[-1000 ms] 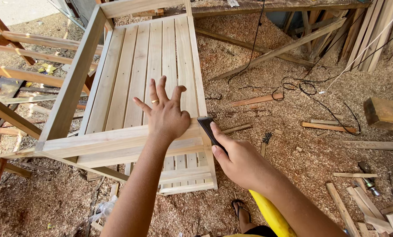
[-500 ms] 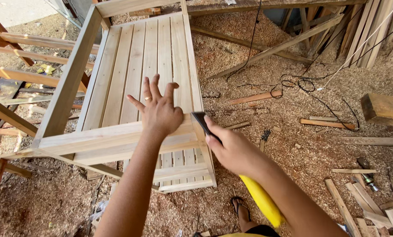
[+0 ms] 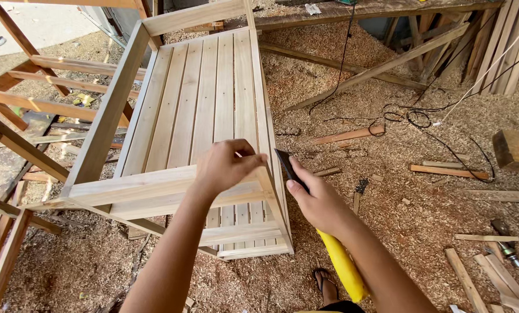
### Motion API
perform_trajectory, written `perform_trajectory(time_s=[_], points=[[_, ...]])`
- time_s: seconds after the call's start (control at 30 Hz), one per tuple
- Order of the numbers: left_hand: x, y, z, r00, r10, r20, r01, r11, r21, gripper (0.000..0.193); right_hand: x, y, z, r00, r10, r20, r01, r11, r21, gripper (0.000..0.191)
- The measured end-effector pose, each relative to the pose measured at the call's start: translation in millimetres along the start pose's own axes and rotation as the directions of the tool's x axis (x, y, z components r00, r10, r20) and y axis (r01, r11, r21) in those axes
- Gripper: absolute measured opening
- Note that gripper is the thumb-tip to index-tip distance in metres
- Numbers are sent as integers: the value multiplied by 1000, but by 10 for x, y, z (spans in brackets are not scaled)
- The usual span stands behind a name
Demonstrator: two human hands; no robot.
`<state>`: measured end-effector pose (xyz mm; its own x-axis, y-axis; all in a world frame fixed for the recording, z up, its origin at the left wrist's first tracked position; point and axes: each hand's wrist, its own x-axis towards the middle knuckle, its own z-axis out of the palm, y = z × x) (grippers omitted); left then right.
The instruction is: The person smooths the edges of a wooden shelf unit using a hand scraper, then wipes the surface with a cloth. The person works on multiple edges and corners of the shelf unit.
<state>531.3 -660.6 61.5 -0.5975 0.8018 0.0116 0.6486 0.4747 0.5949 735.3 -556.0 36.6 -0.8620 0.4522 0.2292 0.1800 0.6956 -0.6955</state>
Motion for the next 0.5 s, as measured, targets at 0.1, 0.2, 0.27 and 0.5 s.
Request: perform_trajectory(time_s=[0.1,0.2,0.27,0.5], points=[[-19,41,140,945,226,-236,-228,973,19,25,-49,-138,1,982,165,97,-173,981,84,60],[78,-42,202,939,143,-313,-162,986,-35,26,-145,-285,8,894,382,233,-415,903,110,63],[160,-104,245,892,134,-432,-172,984,-50,23,-184,-365,26,888,385,250,-422,899,114,65],[239,-148,369,908,-49,-415,82,995,62,19,-229,-468,195,946,273,173,-307,928,214,68]])
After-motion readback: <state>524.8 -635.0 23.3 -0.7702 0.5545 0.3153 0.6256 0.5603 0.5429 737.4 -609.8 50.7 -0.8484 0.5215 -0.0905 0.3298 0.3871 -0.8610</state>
